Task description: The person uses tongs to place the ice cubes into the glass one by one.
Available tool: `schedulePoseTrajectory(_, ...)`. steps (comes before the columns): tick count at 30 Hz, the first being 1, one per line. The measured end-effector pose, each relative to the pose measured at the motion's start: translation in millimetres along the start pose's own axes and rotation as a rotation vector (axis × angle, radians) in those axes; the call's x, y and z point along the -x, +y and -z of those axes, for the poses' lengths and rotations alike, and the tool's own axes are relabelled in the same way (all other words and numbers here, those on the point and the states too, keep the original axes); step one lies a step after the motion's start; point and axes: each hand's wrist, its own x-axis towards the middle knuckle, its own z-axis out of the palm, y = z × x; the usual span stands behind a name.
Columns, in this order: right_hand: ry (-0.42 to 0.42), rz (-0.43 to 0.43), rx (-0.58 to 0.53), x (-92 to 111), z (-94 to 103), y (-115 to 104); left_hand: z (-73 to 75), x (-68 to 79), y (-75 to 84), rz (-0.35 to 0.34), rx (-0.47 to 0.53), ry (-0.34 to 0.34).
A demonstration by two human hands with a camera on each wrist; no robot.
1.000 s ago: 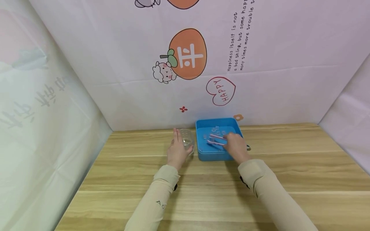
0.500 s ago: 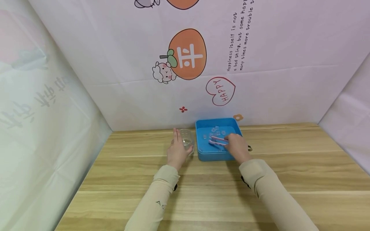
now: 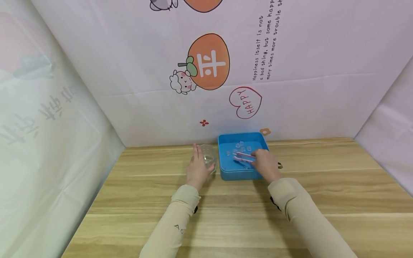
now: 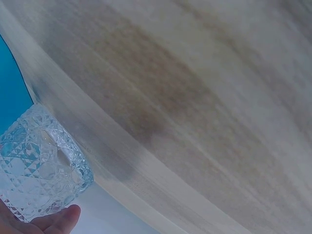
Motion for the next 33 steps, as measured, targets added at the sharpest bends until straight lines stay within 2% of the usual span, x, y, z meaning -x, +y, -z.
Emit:
schedulePoseTrajectory(8,0.007,-0.02,-0.048,1,7.2,1,1.0,1.1,1.6,0.004,0.007,0.004)
schedulePoseTrajectory(18,0.096,0.059,-0.088,1,13.5,-2,1.6,1.3,2.3,0.011,0.011,-0.006)
schedulePoseTrajectory(27,0.16,0.167,-0.093,3,23.0,-25,3.7,1.7,3.4,0.008,0.021,0.003)
schedulePoseTrajectory(33,0.164,0.225,-0.119,7,21.5,-43,3.9,2.0,3.3,-0.001,0.004,0.003)
